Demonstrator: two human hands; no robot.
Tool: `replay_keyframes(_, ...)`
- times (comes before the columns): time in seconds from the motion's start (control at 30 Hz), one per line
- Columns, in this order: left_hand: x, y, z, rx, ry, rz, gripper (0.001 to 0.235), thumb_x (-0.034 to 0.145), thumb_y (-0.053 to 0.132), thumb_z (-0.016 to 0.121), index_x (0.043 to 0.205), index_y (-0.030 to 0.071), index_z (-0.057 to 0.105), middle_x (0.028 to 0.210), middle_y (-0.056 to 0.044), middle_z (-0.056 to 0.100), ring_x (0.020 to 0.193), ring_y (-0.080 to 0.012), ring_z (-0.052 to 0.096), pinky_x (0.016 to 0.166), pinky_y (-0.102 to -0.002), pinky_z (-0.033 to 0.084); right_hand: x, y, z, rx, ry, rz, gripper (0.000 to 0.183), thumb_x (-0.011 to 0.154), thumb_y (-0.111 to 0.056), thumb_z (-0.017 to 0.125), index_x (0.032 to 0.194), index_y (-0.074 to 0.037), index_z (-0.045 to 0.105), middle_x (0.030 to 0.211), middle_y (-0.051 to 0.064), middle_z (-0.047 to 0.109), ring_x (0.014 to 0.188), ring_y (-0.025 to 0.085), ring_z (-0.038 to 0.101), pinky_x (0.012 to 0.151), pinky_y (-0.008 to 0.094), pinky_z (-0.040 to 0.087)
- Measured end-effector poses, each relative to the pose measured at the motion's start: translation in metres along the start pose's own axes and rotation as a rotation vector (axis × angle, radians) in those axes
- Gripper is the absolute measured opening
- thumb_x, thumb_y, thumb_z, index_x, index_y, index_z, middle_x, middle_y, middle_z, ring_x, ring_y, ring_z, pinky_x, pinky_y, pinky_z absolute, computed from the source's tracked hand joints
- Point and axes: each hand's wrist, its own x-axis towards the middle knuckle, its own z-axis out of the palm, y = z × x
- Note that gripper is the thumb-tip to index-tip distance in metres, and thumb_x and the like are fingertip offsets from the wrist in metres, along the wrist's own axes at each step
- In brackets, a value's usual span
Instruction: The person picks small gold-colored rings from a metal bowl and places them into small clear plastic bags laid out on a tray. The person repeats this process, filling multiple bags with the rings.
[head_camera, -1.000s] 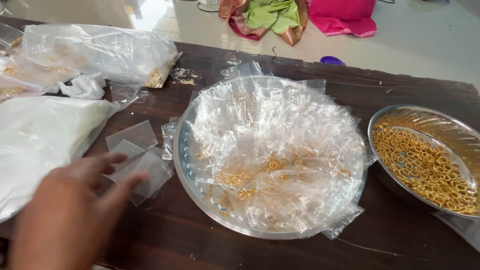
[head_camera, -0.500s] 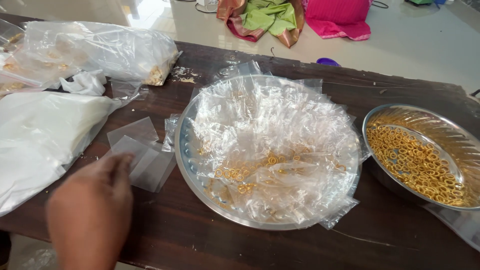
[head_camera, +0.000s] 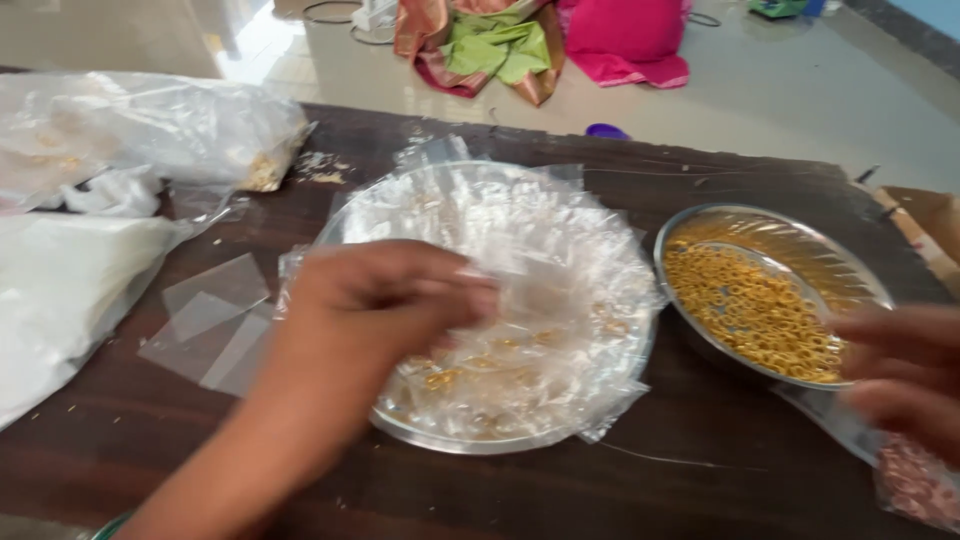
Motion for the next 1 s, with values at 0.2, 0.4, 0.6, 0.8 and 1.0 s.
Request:
replay_keyframes(0.2, 0.051, -0.026, 0.072, -0.325, -0.378, 0.019, 0.013, 0.09, 0.002, 0.073, 0.101, -0.004, 0.075, 0.084, -0.008, 0.078, 0.07, -0.0101, 0.07, 0.064, -0.025, 0.057, 0.049, -0.15, 0.057, 0.085, -0.009, 0.093, 0.068, 0.084, -0.018, 0.084, 0.145, -0.013, 0.057, 0.12, 0.009, 0.068, 0.088, 0.02, 0.07, 0.079, 0.037, 0.059)
replay_keyframes(0.4, 0.064, -0.032, 0.075, -0.397, -0.487, 0.116, 0.014, 0.092, -0.002, 0.072, 0.106, -0.003, 0.072, 0.084, -0.007, 0.074, 0.074, -0.0078, 0.067, 0.068, -0.023, 0.055, 0.085, -0.139, 0.069, 0.223, 0.031, 0.165, 0.023, 0.094, -0.014, 0.075, 0.113, -0.002, 0.075, 0.085, 0.011, 0.074, 0.074, 0.016, 0.066, 0.066, 0.03, 0.058)
replay_keyframes(0.6, 0.059, -0.024, 0.069, -0.137, -0.387, 0.203, 0.012, 0.095, 0.006, 0.069, 0.1, 0.001, 0.078, 0.083, -0.003, 0.078, 0.074, -0.0028, 0.068, 0.068, -0.021, 0.058, 0.099, -0.126, 0.056, 0.01, 0.053, 0.163, 0.025, 0.093, -0.021, 0.072, 0.113, -0.006, 0.075, 0.093, 0.008, 0.076, 0.079, 0.016, 0.07, 0.069, 0.03, 0.059)
replay_keyframes(0.8, 0.058, -0.018, 0.064, 0.029, -0.288, 0.295, 0.008, 0.09, 0.008, 0.075, 0.094, 0.006, 0.081, 0.084, -0.002, 0.082, 0.07, -0.004, 0.069, 0.063, -0.021, 0.058, 0.123, -0.076, 0.021, -0.428, -0.147, 0.515, 0.044, 0.092, -0.044, 0.071, 0.125, -0.015, 0.072, 0.111, 0.005, 0.077, 0.096, 0.02, 0.075, 0.089, 0.037, 0.061)
replay_keyframes(1.0, 0.078, -0.012, 0.041, -0.067, -0.235, 0.331, 0.007, 0.092, 0.006, 0.074, 0.096, 0.008, 0.08, 0.084, -0.004, 0.082, 0.071, -0.0057, 0.074, 0.066, -0.023, 0.061, 0.13, -0.087, 0.052, -0.542, -0.255, 0.358, 0.055, 0.086, -0.047, 0.08, 0.128, -0.016, 0.065, 0.116, 0.007, 0.071, 0.104, 0.02, 0.07, 0.093, 0.037, 0.059)
